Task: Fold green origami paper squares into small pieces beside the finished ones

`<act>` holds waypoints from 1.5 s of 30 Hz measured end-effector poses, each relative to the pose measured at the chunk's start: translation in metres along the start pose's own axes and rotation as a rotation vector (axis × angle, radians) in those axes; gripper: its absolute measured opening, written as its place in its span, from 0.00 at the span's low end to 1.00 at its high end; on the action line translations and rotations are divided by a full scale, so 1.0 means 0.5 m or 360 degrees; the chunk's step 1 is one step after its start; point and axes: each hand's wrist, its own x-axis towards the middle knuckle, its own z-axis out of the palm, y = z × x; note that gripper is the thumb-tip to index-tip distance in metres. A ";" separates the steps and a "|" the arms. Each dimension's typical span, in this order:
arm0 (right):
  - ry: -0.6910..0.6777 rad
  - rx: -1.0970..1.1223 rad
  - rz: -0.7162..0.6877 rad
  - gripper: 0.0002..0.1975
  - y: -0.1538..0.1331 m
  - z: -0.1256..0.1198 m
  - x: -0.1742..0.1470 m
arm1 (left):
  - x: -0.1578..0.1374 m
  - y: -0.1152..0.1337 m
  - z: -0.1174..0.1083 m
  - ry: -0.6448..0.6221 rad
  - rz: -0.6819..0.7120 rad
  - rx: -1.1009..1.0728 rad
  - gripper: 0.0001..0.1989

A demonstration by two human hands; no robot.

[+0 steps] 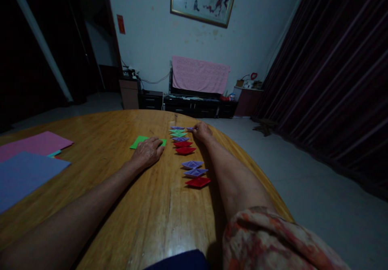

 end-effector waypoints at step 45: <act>0.0052 0.0116 0.0119 0.14 -0.003 0.015 0.007 | -0.001 0.001 -0.003 -0.0033 -0.0026 -0.0030 0.14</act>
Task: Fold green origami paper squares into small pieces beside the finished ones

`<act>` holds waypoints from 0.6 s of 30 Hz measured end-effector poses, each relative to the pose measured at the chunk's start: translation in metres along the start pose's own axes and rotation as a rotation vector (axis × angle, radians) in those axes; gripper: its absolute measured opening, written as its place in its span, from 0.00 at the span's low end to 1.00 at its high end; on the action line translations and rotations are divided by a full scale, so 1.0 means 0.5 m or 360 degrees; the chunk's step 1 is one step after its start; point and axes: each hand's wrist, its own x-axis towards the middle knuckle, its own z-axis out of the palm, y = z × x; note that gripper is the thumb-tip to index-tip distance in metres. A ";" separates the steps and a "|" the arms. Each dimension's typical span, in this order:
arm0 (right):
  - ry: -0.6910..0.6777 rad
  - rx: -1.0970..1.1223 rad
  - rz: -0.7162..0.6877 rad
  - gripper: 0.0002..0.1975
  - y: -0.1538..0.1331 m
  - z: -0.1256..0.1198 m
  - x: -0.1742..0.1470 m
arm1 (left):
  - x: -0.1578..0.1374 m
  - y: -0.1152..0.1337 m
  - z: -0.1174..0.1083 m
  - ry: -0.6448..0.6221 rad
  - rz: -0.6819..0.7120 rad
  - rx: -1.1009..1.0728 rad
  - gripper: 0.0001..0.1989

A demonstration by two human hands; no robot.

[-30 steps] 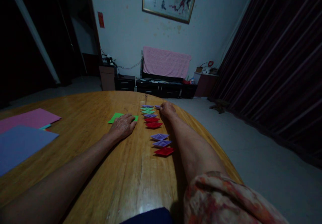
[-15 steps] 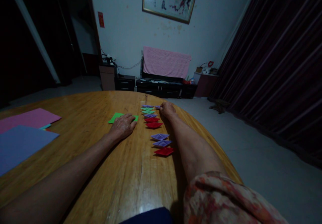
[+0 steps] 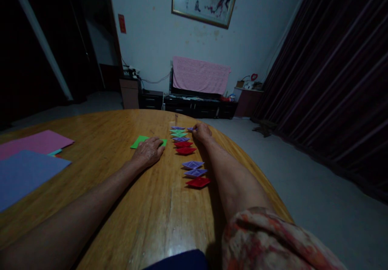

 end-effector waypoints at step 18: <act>0.0077 0.0091 0.0200 0.11 0.017 -0.050 -0.075 | -0.003 -0.003 0.003 0.0054 0.0033 0.0003 0.16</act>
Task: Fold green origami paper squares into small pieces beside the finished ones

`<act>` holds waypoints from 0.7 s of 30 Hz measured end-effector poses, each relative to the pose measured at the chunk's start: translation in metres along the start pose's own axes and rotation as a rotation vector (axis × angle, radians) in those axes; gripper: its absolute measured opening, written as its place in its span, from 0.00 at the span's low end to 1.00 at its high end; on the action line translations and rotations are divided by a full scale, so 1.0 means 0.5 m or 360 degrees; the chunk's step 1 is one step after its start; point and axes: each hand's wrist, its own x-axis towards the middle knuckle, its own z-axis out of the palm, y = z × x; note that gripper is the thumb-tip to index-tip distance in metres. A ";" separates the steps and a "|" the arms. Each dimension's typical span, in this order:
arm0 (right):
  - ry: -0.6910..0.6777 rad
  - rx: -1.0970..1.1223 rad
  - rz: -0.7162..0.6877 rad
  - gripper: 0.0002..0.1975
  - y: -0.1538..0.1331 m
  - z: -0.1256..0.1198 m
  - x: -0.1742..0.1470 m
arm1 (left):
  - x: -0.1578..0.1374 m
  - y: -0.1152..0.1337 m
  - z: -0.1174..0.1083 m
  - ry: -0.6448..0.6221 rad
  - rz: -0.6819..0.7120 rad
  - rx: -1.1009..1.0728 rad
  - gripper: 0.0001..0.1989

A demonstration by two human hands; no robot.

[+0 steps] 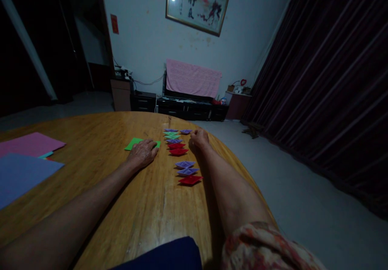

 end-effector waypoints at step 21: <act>-0.0933 0.0010 0.0023 0.07 -0.032 -0.130 -0.170 | 0.004 -0.002 0.005 -0.0036 -0.0021 -0.0054 0.16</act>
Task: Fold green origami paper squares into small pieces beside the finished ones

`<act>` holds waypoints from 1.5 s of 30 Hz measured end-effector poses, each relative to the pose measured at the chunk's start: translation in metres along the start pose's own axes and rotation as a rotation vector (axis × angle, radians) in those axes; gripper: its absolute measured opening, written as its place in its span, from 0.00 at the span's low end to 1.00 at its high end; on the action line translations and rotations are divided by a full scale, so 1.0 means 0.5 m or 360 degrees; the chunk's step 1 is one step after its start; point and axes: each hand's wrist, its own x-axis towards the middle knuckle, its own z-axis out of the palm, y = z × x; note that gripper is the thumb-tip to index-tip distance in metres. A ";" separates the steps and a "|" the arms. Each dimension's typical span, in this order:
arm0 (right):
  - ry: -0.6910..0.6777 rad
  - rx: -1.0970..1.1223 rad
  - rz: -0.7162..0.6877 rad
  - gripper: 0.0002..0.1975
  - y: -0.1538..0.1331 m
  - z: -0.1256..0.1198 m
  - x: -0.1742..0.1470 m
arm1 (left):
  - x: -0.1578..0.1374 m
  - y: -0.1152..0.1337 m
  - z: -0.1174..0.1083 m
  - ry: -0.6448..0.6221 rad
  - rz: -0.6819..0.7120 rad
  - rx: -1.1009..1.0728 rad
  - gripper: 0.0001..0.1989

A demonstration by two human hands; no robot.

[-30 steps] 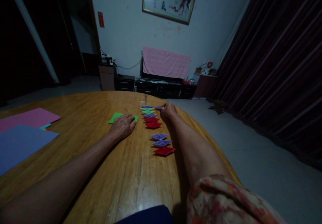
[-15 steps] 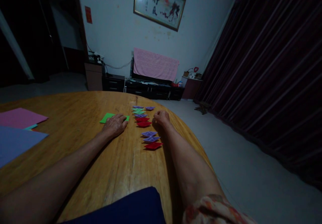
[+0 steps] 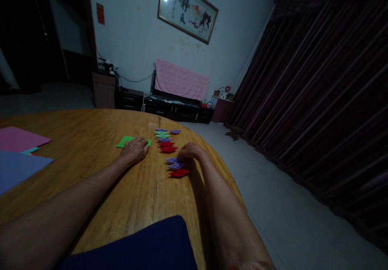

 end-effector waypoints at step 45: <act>0.0724 -0.0167 0.0118 0.11 0.031 -0.002 0.229 | 0.050 0.001 -0.016 -0.0200 0.0057 0.0174 0.18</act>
